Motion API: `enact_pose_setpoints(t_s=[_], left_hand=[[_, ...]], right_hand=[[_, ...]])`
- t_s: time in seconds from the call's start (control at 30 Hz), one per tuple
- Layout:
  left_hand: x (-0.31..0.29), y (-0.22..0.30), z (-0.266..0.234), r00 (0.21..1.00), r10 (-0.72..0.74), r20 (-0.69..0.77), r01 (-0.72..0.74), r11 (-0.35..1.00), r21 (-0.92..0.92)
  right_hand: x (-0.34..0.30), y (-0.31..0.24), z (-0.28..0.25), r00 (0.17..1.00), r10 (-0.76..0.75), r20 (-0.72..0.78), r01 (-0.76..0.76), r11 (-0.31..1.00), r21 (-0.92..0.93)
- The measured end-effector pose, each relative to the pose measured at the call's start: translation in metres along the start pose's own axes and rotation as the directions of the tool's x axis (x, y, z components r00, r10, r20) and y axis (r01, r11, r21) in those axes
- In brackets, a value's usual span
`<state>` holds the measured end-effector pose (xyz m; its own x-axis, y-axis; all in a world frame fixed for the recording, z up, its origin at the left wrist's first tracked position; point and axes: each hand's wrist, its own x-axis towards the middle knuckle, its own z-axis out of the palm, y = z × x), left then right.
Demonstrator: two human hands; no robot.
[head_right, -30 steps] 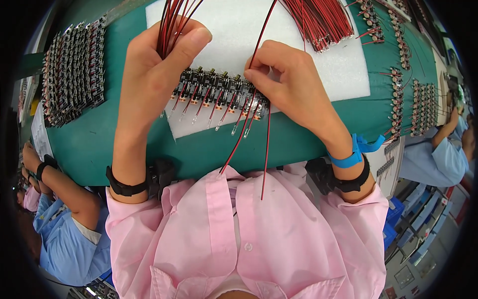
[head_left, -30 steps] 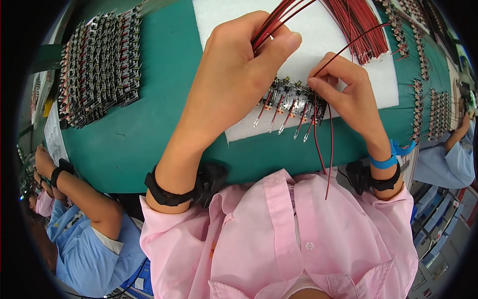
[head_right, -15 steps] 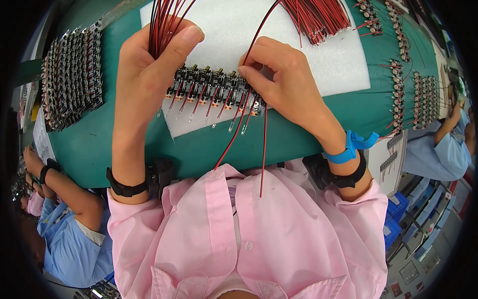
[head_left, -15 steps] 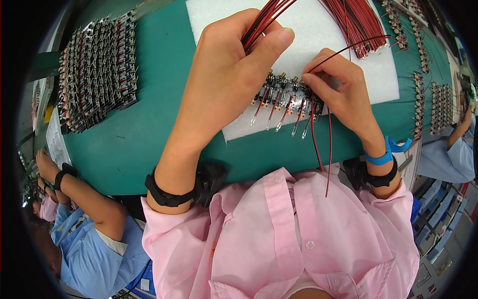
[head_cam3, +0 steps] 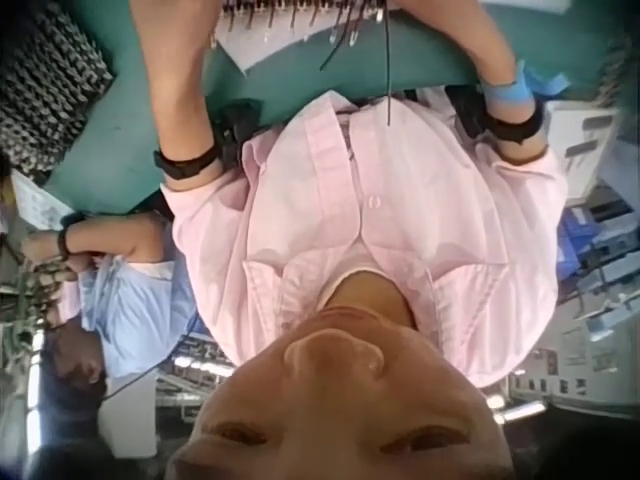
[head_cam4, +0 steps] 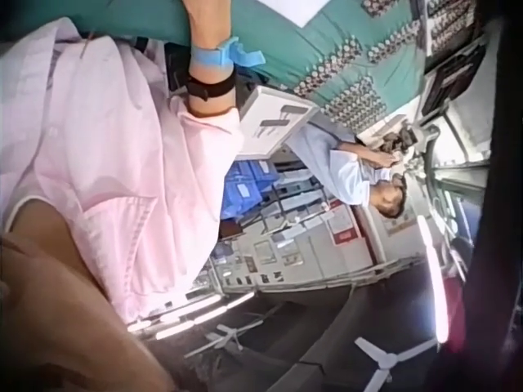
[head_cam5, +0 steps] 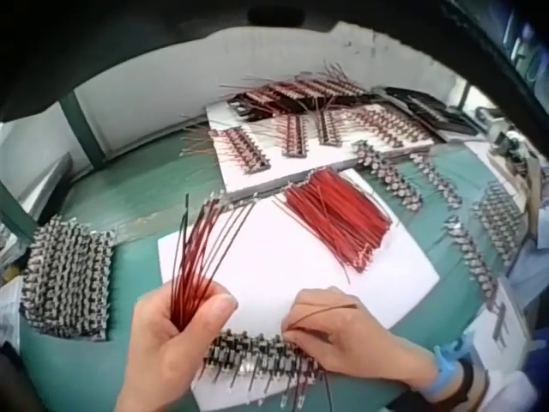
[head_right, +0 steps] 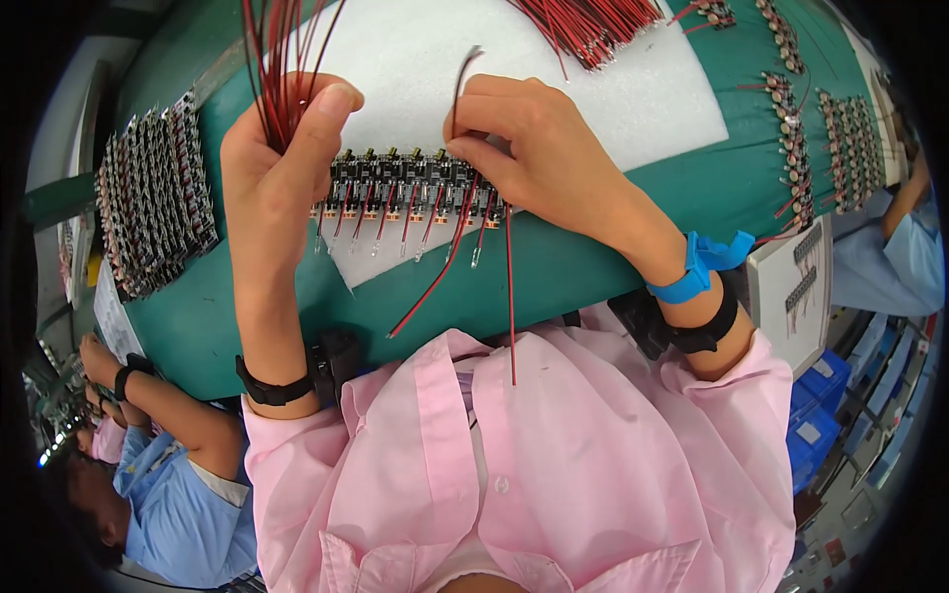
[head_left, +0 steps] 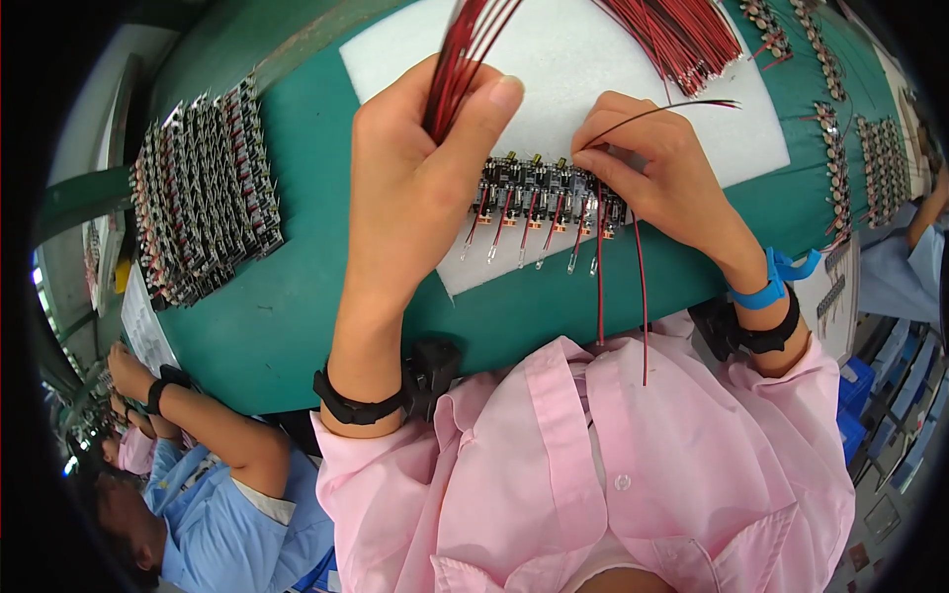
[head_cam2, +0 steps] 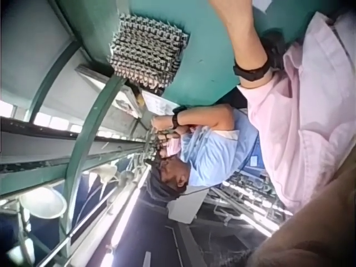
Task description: The person picks up a bundle of red wires and inserts them one by one into the connectors on a circuit board strip. After repeating this action, the person places the completed strip onto a stack and picks up another strip to continue.
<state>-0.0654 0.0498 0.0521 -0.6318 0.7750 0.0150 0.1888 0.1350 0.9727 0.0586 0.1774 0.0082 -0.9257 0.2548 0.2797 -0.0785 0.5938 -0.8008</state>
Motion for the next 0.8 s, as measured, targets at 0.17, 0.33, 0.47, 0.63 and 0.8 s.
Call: enact_pose_setpoints(t_s=[0.17, 0.33, 0.47, 0.63, 0.8], left_hand=[[-0.0005, 0.0006, -0.0003, 1.000, -0.012, -0.006, 0.012, 0.999, -0.031], [0.0006, -0.0009, 0.0019, 0.999, -0.041, -0.028, 0.041, 0.999, -0.002], [-0.0001, -0.0002, 0.0009, 0.996, -0.083, -0.032, 0.083, 0.997, 0.007], [-0.0008, -0.0013, 0.0024, 0.992, -0.120, -0.032, 0.120, 0.993, 0.008], [-0.0001, -0.0032, 0.0045, 0.992, -0.121, -0.033, 0.121, 0.993, 0.010]], right_hand=[[0.0006, 0.0027, 0.0012, 0.996, -0.089, -0.012, 0.087, 0.992, -0.088], [-0.0019, 0.0073, 0.0041, 0.997, -0.062, -0.048, 0.061, 0.998, -0.029], [-0.0028, 0.0087, 0.0062, 0.992, -0.090, -0.087, 0.085, 0.995, -0.061], [-0.0040, 0.0100, 0.0072, 0.990, -0.103, -0.097, 0.097, 0.993, -0.064], [-0.0043, 0.0099, 0.0067, 0.989, -0.096, -0.109, 0.087, 0.993, -0.086]])
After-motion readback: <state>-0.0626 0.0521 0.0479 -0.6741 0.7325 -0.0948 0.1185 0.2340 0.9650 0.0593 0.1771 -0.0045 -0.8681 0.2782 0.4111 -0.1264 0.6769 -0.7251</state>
